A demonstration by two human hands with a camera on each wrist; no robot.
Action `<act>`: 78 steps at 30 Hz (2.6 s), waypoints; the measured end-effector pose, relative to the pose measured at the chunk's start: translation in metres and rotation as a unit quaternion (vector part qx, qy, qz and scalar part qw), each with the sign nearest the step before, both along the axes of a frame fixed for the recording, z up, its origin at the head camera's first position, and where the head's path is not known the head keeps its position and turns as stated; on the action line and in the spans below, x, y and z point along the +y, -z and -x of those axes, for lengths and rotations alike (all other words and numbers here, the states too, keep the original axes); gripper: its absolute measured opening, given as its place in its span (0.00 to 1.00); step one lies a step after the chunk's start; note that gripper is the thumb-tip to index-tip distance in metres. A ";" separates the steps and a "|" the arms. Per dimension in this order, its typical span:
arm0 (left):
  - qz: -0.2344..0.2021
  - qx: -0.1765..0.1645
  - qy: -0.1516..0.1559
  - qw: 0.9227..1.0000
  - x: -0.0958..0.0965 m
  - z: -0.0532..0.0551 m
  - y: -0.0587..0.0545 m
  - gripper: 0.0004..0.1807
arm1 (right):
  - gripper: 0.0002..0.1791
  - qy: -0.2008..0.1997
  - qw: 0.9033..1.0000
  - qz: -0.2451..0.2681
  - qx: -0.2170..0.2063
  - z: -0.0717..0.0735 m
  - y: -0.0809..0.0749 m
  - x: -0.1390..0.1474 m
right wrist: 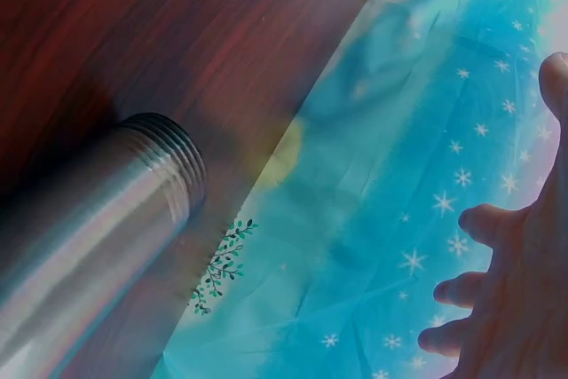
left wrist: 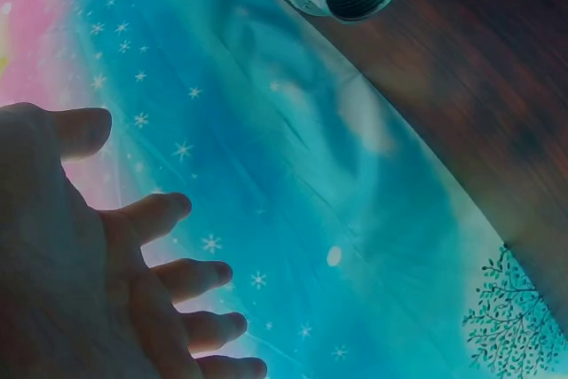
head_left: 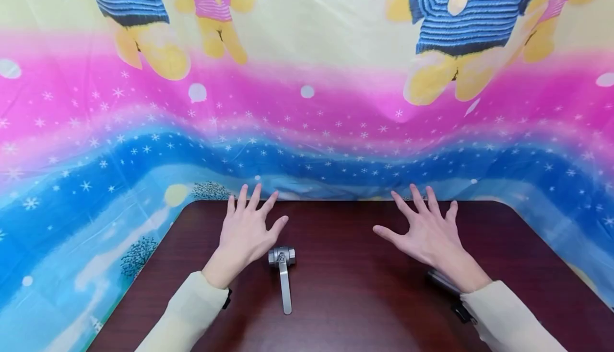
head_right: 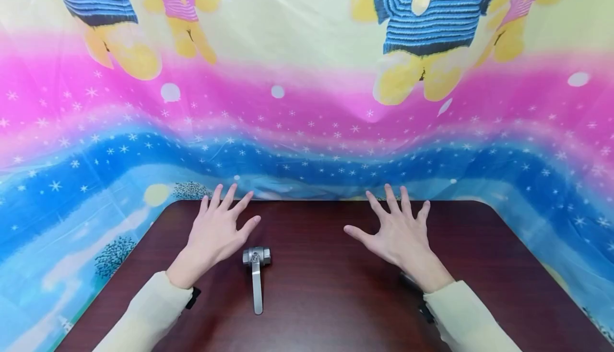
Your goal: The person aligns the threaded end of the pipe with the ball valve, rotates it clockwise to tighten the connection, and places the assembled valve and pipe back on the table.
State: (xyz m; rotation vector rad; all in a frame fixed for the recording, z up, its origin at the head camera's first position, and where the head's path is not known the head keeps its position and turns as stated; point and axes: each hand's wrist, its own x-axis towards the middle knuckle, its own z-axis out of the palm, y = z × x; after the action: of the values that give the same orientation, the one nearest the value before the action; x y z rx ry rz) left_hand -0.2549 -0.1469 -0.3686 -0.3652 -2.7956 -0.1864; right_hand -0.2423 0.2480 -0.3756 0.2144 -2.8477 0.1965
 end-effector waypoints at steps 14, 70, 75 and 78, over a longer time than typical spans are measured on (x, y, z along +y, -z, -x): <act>-0.008 -0.002 -0.002 1.000 -0.011 -0.008 0.006 0.40 | 0.60 0.001 1.000 -0.001 0.017 -0.021 0.004 0.014; -0.319 -0.264 0.246 0.876 -0.061 0.000 0.077 0.50 | 0.61 -0.017 0.981 0.106 -0.164 -0.089 0.059 0.153; -0.331 -0.289 0.235 0.867 -0.057 0.000 0.076 0.47 | 0.46 -0.049 0.945 0.209 -0.245 -0.090 0.064 0.172; -0.323 -0.277 0.214 0.879 -0.055 0.002 0.077 0.45 | 0.38 -0.060 0.935 0.235 -0.260 -0.091 0.068 0.178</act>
State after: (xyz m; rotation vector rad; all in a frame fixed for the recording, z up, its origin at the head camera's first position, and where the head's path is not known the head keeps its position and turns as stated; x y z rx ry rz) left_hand -0.2565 -0.2020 -0.4456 -0.8529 -2.8803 -1.4894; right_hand -0.1513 0.4263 -0.4433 0.2664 -3.1749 1.0927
